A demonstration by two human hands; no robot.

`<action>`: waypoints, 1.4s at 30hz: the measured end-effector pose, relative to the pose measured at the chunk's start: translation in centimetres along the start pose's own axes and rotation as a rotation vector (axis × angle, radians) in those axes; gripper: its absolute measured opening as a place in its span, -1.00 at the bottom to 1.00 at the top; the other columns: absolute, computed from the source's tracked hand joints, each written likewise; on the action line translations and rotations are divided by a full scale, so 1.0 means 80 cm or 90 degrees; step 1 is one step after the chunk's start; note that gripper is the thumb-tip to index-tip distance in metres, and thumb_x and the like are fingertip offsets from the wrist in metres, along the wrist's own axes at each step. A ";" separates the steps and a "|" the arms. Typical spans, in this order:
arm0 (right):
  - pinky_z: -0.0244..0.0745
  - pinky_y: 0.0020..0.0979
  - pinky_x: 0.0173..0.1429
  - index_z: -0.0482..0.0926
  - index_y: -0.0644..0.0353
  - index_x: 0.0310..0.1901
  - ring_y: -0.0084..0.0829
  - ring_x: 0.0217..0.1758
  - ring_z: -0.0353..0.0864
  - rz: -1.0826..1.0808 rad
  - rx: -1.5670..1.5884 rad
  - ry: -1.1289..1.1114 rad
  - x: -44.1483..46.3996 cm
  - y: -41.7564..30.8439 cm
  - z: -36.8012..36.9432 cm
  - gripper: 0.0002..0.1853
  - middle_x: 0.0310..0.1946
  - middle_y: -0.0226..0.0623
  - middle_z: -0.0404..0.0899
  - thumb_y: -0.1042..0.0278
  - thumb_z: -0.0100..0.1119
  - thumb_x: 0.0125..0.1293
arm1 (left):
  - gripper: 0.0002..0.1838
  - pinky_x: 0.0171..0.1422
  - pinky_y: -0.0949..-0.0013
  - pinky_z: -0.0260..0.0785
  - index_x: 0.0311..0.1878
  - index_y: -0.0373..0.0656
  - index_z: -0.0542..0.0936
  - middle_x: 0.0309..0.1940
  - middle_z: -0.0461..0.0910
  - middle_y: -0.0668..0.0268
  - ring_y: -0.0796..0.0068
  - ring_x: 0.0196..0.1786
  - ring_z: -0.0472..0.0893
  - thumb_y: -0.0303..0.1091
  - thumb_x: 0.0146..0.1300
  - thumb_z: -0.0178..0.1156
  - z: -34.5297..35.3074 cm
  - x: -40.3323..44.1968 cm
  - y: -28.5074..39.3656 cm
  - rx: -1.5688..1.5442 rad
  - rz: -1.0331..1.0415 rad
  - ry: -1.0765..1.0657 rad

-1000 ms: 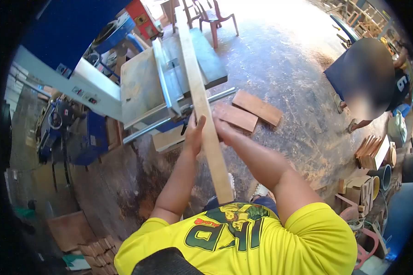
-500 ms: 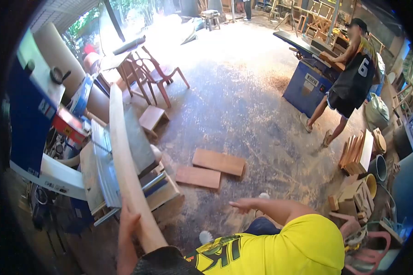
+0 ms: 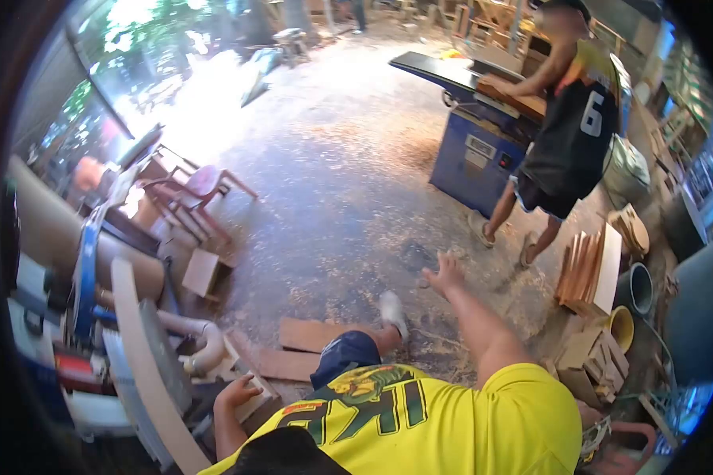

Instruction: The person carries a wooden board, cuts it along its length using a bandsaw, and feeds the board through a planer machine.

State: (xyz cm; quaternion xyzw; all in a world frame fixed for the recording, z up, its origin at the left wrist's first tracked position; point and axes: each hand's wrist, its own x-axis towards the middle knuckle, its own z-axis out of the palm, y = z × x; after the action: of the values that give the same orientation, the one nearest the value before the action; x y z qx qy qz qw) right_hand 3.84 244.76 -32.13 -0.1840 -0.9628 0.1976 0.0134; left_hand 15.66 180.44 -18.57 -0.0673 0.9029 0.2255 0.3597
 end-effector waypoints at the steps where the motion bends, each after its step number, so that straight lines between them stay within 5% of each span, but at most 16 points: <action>1: 0.01 -0.04 0.45 0.22 0.09 0.36 0.00 0.47 0.02 0.023 -0.005 0.003 0.023 0.013 -0.017 -0.13 0.38 0.03 0.13 -0.25 0.20 0.10 | -0.19 0.37 0.21 0.22 0.29 -0.23 0.38 0.25 0.39 -0.07 0.10 0.33 0.37 0.05 0.04 0.34 -0.017 0.054 0.024 0.021 -0.043 -0.082; 5: -0.12 0.17 0.44 0.04 0.00 0.45 -0.02 0.54 -0.17 0.052 -0.117 0.102 0.155 0.077 -0.086 0.00 0.47 -0.03 -0.09 -0.23 0.26 0.03 | -0.15 0.34 0.18 0.28 0.32 -0.22 0.35 0.21 0.45 -0.01 0.05 0.27 0.43 0.13 0.05 0.31 -0.104 0.344 0.121 0.192 0.090 -0.028; 10: -0.23 0.24 0.45 -0.09 -0.12 0.49 -0.04 0.57 -0.34 0.343 -0.248 -0.002 0.273 0.048 -0.144 0.07 0.50 -0.04 -0.24 -0.21 0.30 0.03 | -0.20 0.31 0.12 0.30 0.35 -0.13 0.32 0.22 0.43 -0.01 0.03 0.28 0.40 0.11 0.12 0.27 -0.284 0.636 0.445 0.250 0.237 0.017; 15: -0.24 0.32 0.42 -0.13 -0.15 0.49 -0.03 0.57 -0.30 0.241 -0.283 0.198 0.527 -0.023 -0.159 0.14 0.50 -0.03 -0.22 -0.20 0.36 -0.04 | -0.34 0.32 0.13 0.29 0.33 -0.08 0.33 0.23 0.41 0.00 0.02 0.27 0.41 -0.03 0.22 0.24 -0.493 0.774 0.791 0.154 0.544 0.030; 19: -0.28 0.33 0.41 -0.06 -0.04 0.48 0.05 0.55 -0.17 0.065 -0.252 0.383 0.790 -0.117 -0.187 0.10 0.49 0.01 -0.15 -0.17 0.35 -0.03 | -0.35 0.33 0.16 0.27 0.33 -0.10 0.34 0.25 0.41 0.03 0.04 0.29 0.40 -0.05 0.23 0.23 -0.654 0.930 0.917 0.184 0.590 0.013; 24: -0.27 0.27 0.44 0.11 -0.02 0.43 0.09 0.55 -0.24 -0.180 -0.014 0.206 1.152 -0.243 -0.113 -0.07 0.49 0.06 -0.20 -0.15 0.28 0.08 | -0.37 0.19 0.04 0.36 0.24 -0.24 0.38 0.09 0.51 -0.05 -0.04 0.13 0.52 -0.02 0.23 0.20 -0.757 1.209 0.811 0.191 0.310 0.134; 25: -0.25 0.21 0.46 0.12 -0.02 0.43 0.09 0.55 -0.22 -0.207 0.088 0.126 1.217 -0.290 -0.105 -0.10 0.49 0.06 -0.18 -0.12 0.28 0.09 | -0.48 0.13 0.01 0.39 0.15 -0.23 0.47 -0.02 0.56 -0.08 -0.08 0.04 0.56 -0.06 0.24 0.16 -0.746 1.282 0.719 0.191 0.335 0.170; 27: -0.24 0.08 0.51 0.33 0.09 0.30 0.09 0.54 -0.20 -0.342 0.098 0.098 1.368 -0.369 -0.114 -0.26 0.47 0.03 -0.08 -0.14 0.23 0.15 | -0.54 0.16 0.02 0.37 0.07 -0.24 0.53 -0.07 0.58 -0.09 -0.08 0.05 0.55 -0.09 0.25 0.10 -0.744 1.318 0.678 0.220 0.106 0.016; 28: -0.03 0.01 0.47 0.41 0.10 0.22 0.04 0.47 0.04 -0.406 0.090 0.136 1.439 -0.408 -0.135 -0.33 0.37 0.01 0.17 -0.07 0.27 0.13 | -0.54 0.17 0.02 0.37 0.08 -0.23 0.53 -0.06 0.57 -0.09 -0.07 0.06 0.54 -0.09 0.25 0.09 -0.746 1.339 0.680 0.207 0.016 -0.068; 31: 0.20 -0.10 0.37 0.48 0.11 0.14 -0.03 0.32 0.32 -0.411 0.286 -0.030 1.655 -0.463 -0.136 -0.42 0.20 -0.05 0.42 0.00 0.29 0.13 | -0.53 0.20 0.04 0.35 0.11 -0.23 0.51 -0.02 0.56 -0.07 -0.05 0.09 0.52 -0.10 0.26 0.07 -0.768 1.447 0.721 0.160 -0.085 -0.181; 32: 0.35 -0.17 0.24 0.52 0.11 0.10 -0.09 0.14 0.50 -0.380 0.287 -0.028 1.722 -0.472 -0.138 -0.48 0.04 -0.09 0.55 0.05 0.27 0.13 | -0.52 0.21 0.04 0.34 0.12 -0.23 0.51 0.00 0.56 -0.07 -0.04 0.11 0.52 -0.10 0.26 0.06 -0.782 1.495 0.738 0.143 -0.094 -0.197; 34: 0.41 -0.17 0.17 0.52 0.13 0.12 -0.08 0.11 0.52 -0.343 0.251 -0.031 1.861 -0.451 -0.096 -0.47 0.08 -0.06 0.54 0.05 0.23 0.15 | -0.52 0.23 0.05 0.33 0.15 -0.23 0.50 0.02 0.55 -0.06 -0.03 0.13 0.50 -0.11 0.26 0.05 -0.815 1.593 0.774 0.114 -0.091 -0.207; 37: 0.36 -0.20 0.25 0.46 0.15 0.18 -0.10 0.22 0.46 0.101 0.130 -0.255 2.017 -0.398 -0.032 -0.44 0.16 0.01 0.46 -0.02 0.07 0.23 | -0.51 0.26 0.07 0.31 0.18 -0.22 0.48 0.06 0.54 -0.04 -0.01 0.17 0.49 -0.12 0.27 0.03 -0.913 1.738 0.842 0.109 -0.060 -0.201; 38: 0.42 -0.18 0.15 0.51 0.17 0.13 -0.12 0.13 0.53 0.097 0.092 -0.155 2.036 -0.310 0.048 -0.44 0.08 0.01 0.53 -0.08 0.08 0.23 | -0.50 0.27 0.08 0.30 0.19 -0.22 0.48 0.07 0.53 -0.04 -0.01 0.18 0.48 -0.12 0.27 0.03 -0.962 1.793 0.876 0.130 -0.041 -0.188; 40: 0.45 -0.17 0.08 0.56 0.18 0.07 -0.13 0.03 0.58 0.233 -0.037 -0.579 2.053 -0.187 0.102 -0.46 -0.03 0.01 0.59 -0.09 0.08 0.24 | -0.49 0.29 0.09 0.28 0.21 -0.22 0.47 0.10 0.53 -0.03 0.00 0.21 0.47 -0.13 0.27 0.01 -1.098 1.915 0.995 0.125 -0.016 -0.042; 42: 0.44 -0.17 0.09 0.55 0.19 0.08 -0.12 0.03 0.58 0.372 0.004 -0.622 2.079 -0.191 0.089 -0.46 -0.04 0.01 0.59 -0.08 0.09 0.24 | -0.51 0.22 0.13 0.34 0.18 -0.17 0.48 0.04 0.56 -0.03 0.05 0.14 0.53 -0.12 0.24 0.12 -1.271 2.047 1.136 -0.088 0.087 0.280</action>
State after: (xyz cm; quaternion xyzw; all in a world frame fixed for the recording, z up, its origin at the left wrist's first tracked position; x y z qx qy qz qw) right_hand -157.20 288.87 -40.57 -0.3300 -0.7656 0.2582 -0.4881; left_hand -192.98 221.54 -32.29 -0.0777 0.9444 0.2905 0.1328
